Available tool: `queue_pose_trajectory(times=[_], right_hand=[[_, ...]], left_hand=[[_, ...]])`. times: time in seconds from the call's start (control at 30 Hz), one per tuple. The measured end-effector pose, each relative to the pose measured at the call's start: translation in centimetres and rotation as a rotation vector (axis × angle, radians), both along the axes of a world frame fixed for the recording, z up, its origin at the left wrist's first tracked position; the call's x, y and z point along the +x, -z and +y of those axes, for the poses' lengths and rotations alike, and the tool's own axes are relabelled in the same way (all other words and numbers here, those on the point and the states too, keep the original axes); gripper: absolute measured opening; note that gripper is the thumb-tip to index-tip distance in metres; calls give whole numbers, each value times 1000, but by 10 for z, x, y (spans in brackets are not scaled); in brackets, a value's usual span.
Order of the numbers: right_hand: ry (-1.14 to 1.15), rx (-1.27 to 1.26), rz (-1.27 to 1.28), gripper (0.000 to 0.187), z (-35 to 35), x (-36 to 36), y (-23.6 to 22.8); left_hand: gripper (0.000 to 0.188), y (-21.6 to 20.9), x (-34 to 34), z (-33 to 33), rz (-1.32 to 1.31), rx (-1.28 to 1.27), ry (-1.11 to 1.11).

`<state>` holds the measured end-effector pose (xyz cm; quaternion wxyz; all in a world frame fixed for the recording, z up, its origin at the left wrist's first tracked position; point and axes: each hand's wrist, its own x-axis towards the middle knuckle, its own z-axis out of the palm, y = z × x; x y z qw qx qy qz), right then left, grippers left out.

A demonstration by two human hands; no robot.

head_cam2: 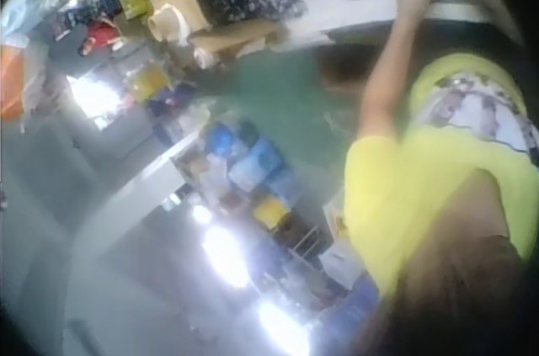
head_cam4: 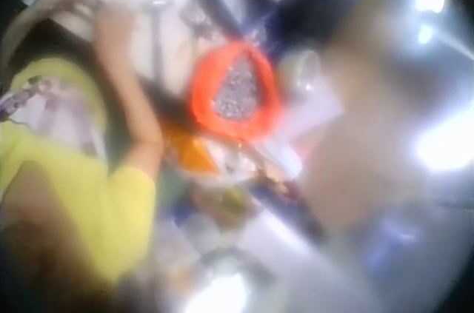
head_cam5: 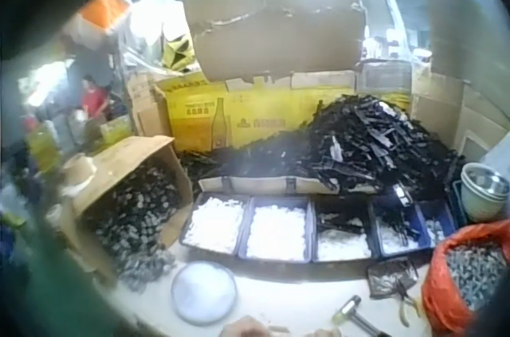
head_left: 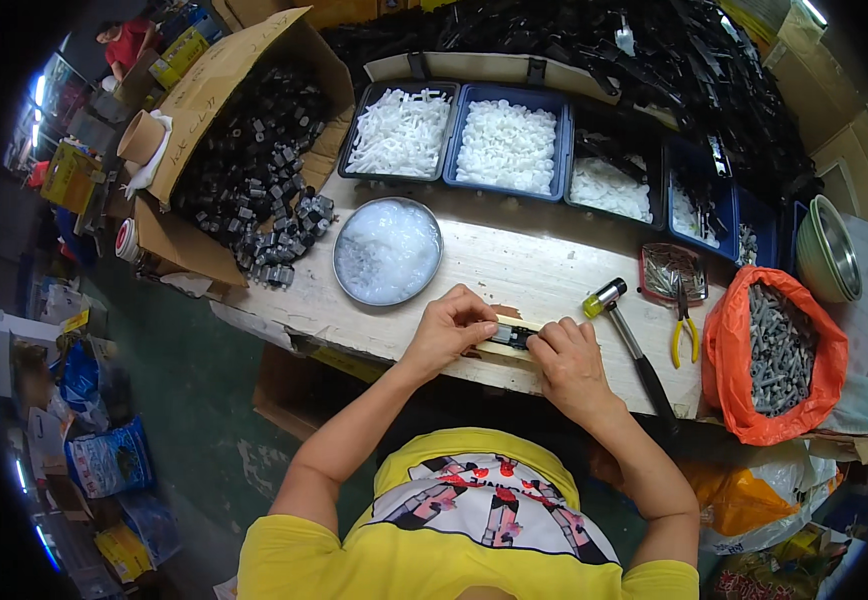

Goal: The person assembles small components at a workbench. They pick up a white plastic piece and a metal pin, place them into a wooden jig, and strike the pin with a hammer to secure the assembly. The finished unit is then placed into a cardboard box, and the process repeats with new parts from trays and a bag.

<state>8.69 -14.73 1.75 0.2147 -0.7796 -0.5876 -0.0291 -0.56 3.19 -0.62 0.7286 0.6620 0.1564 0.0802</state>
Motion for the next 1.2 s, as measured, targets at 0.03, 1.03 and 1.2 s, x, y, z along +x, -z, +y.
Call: queue_pose_trajectory(times=[0.03,1.03,1.2], right_hand=[[4,-1,7,25,0,0,0],[664,-187,-42,9,-61,166,19],[647,-171,-60,8,-60,164,17]], left_hand=[[5,2,-2,-1,1,-16,-3],[15,-35,196,83,176,1253,7],[11,-66,177,91,198,426,-55]])
